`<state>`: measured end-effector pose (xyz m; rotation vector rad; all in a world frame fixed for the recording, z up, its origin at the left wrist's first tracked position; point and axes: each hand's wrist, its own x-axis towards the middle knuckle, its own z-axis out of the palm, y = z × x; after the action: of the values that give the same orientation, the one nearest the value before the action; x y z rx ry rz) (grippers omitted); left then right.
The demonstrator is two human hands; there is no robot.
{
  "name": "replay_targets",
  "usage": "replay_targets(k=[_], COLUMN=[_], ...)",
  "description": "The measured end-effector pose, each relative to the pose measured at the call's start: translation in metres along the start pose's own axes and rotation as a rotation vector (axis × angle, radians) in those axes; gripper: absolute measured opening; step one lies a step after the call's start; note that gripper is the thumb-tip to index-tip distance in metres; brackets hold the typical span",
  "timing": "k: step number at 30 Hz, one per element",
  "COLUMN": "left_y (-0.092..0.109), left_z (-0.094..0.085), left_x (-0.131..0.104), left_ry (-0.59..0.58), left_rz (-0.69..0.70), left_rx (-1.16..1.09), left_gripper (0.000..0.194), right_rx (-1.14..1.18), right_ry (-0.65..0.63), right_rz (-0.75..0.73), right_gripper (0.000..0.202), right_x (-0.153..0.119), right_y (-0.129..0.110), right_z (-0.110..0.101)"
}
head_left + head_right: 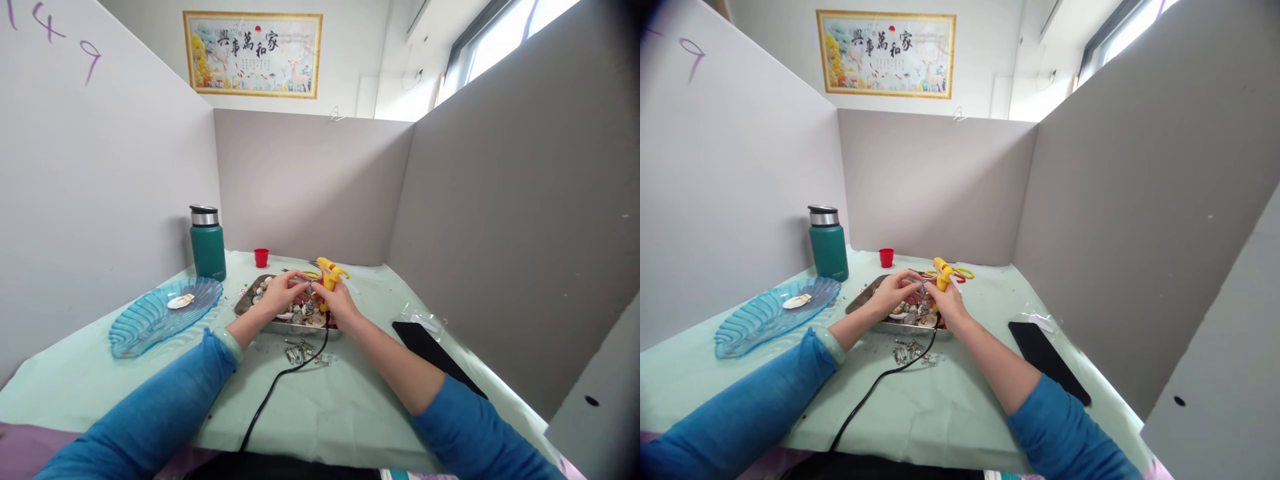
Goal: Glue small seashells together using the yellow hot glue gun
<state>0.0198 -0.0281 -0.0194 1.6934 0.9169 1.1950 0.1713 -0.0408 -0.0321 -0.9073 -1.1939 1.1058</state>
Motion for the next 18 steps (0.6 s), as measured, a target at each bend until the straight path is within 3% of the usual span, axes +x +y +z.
replay_targets(k=[4,11,18], left_y=[-0.0031,-0.006,-0.0058], left_z=[-0.0019,-0.0035,-0.0036], left_x=[0.0006,0.0009,0.0018], left_ry=[0.044,0.22,0.175], left_rz=[0.04,0.385,0.4], left_rx=[0.126,0.546,0.586], left_gripper=[0.026,0.017,0.014], right_rx=[0.029,0.052,0.034], right_ry=[0.02,0.029,0.0], right_rz=[0.002,0.009,0.007], right_gripper=[0.035,0.039,0.037], right_x=[-0.0005,0.0002,0.0019], right_y=[-0.0012,-0.0014,0.0019], right_z=[0.001,0.0004,-0.0008])
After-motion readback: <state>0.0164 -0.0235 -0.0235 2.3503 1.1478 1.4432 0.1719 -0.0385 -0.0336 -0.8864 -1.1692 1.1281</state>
